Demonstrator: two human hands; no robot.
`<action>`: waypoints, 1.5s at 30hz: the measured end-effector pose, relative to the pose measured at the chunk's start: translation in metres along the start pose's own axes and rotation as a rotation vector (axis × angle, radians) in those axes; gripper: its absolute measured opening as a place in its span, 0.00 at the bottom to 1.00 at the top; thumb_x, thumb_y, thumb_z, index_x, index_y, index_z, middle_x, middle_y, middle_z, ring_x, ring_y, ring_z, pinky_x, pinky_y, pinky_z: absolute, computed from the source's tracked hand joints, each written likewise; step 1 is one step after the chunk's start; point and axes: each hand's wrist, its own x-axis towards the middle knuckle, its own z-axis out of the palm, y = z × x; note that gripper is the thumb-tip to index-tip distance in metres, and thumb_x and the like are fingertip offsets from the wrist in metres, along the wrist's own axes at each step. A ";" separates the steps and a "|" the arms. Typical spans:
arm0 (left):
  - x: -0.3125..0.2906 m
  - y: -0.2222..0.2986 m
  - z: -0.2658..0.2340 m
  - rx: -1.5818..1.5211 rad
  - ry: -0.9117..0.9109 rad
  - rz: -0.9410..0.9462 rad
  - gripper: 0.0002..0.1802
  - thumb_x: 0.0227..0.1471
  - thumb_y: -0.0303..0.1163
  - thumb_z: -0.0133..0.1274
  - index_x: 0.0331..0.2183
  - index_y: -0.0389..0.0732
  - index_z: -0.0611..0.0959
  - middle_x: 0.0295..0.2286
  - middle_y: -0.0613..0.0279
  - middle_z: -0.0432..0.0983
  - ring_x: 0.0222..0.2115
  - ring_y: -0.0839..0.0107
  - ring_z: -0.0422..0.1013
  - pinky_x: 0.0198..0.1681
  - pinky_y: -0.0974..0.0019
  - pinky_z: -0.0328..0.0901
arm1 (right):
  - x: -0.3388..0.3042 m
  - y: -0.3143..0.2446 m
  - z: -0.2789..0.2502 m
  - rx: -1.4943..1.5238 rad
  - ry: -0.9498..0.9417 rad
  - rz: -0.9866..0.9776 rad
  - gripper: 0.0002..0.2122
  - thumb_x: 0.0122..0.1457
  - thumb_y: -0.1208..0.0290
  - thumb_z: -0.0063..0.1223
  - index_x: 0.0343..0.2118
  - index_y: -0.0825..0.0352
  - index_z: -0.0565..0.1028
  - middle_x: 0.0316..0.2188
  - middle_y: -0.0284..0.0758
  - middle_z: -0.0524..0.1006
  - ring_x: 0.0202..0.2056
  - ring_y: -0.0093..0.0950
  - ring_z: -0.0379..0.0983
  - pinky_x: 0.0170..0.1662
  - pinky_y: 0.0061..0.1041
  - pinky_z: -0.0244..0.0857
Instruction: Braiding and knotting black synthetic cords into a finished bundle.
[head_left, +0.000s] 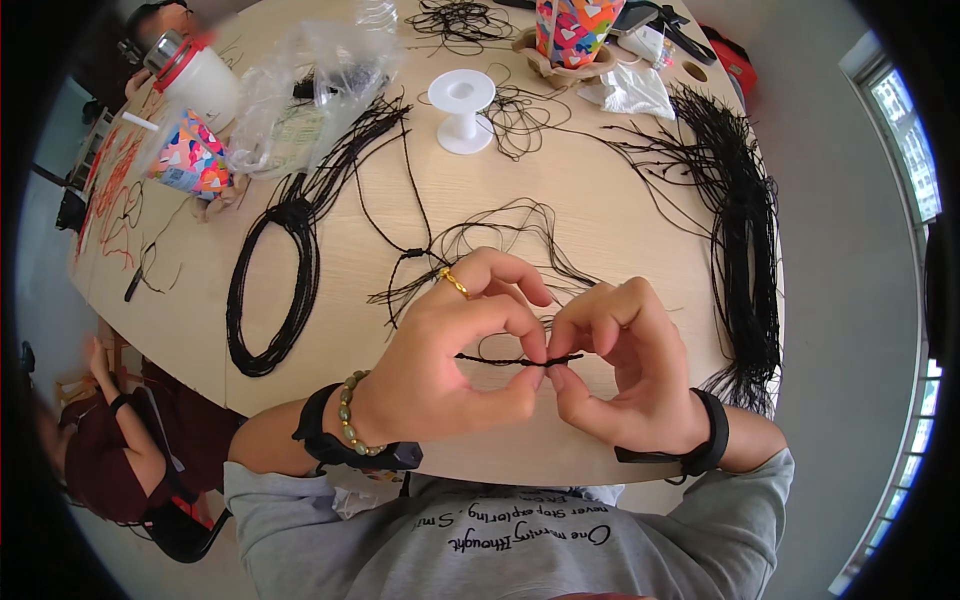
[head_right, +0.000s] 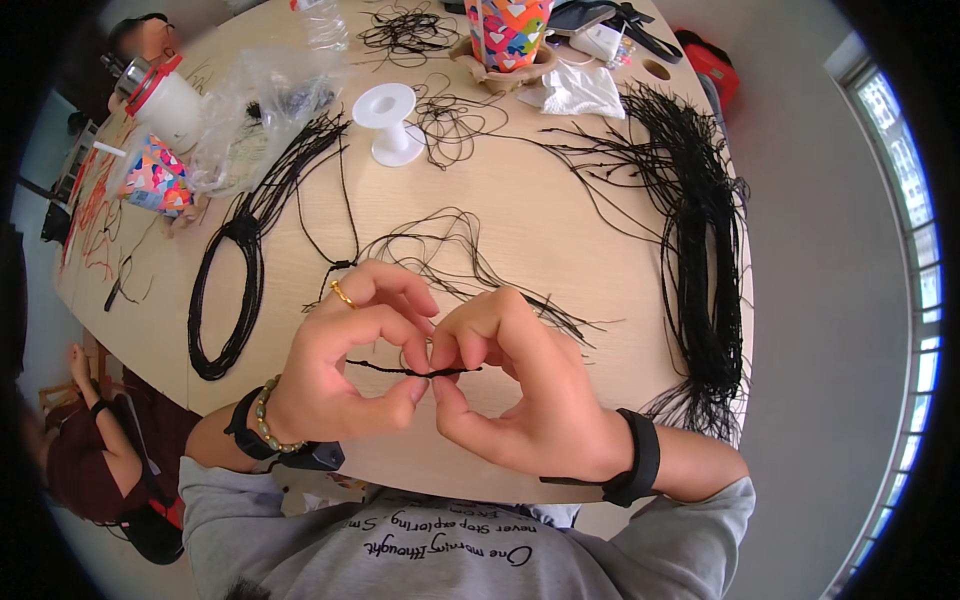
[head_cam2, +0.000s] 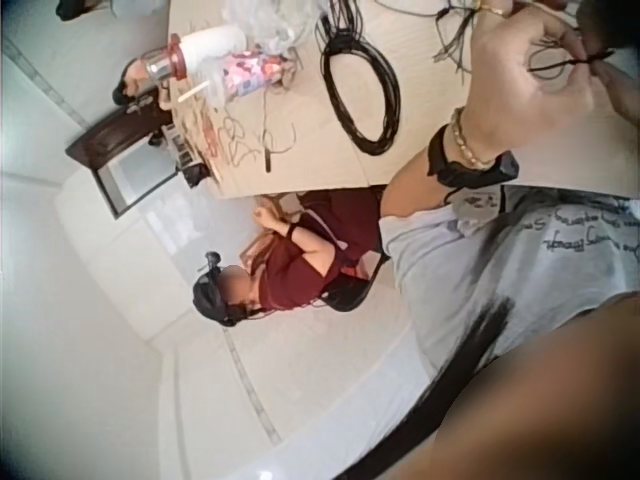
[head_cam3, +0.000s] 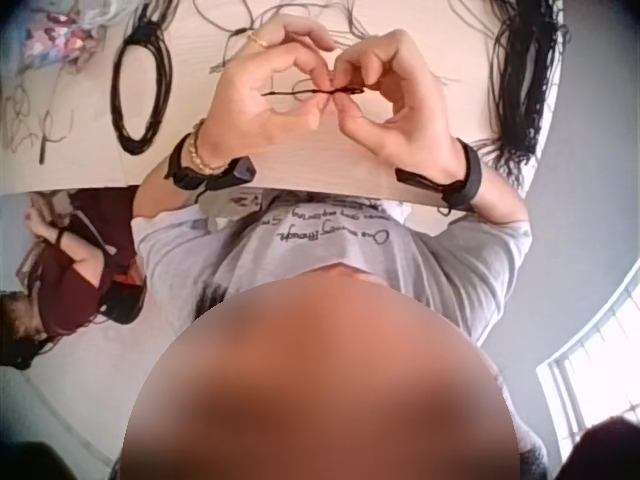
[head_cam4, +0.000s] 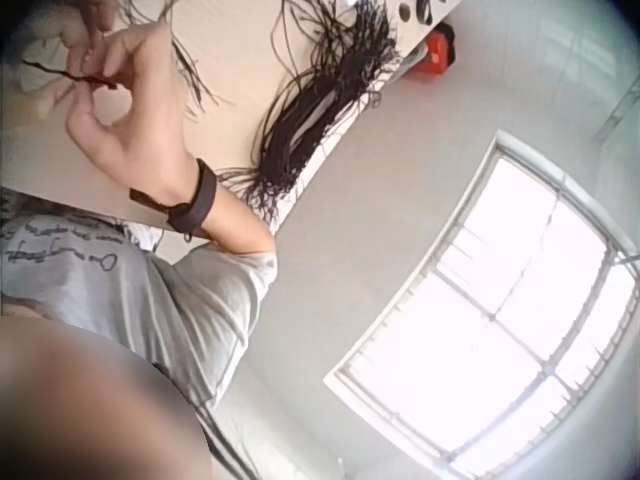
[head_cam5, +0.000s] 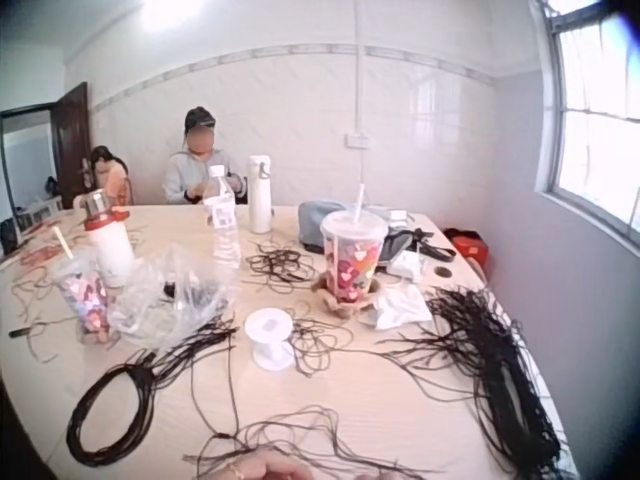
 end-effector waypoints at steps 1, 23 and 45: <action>0.000 0.000 0.000 -0.002 0.000 -0.002 0.08 0.35 0.23 0.58 0.24 0.38 0.77 0.41 0.57 0.67 0.36 0.70 0.69 0.42 0.66 0.65 | 0.000 0.000 0.000 0.017 -0.001 0.020 0.15 0.47 0.89 0.53 0.32 0.67 0.60 0.32 0.36 0.70 0.35 0.22 0.70 0.43 0.22 0.70; -0.001 0.008 -0.004 0.309 0.014 0.175 0.09 0.32 0.23 0.59 0.23 0.39 0.77 0.38 0.53 0.69 0.34 0.66 0.69 0.37 0.67 0.67 | 0.000 0.006 -0.001 0.779 -0.117 0.420 0.12 0.56 0.87 0.45 0.37 0.63 0.59 0.35 0.33 0.68 0.36 0.21 0.65 0.38 0.21 0.61; -0.002 0.004 -0.002 0.102 0.004 0.068 0.08 0.34 0.22 0.56 0.24 0.38 0.75 0.40 0.52 0.67 0.30 0.70 0.71 0.38 0.67 0.67 | -0.001 0.001 0.002 0.224 0.012 0.164 0.16 0.49 0.89 0.52 0.34 0.65 0.59 0.34 0.35 0.71 0.38 0.22 0.70 0.44 0.23 0.65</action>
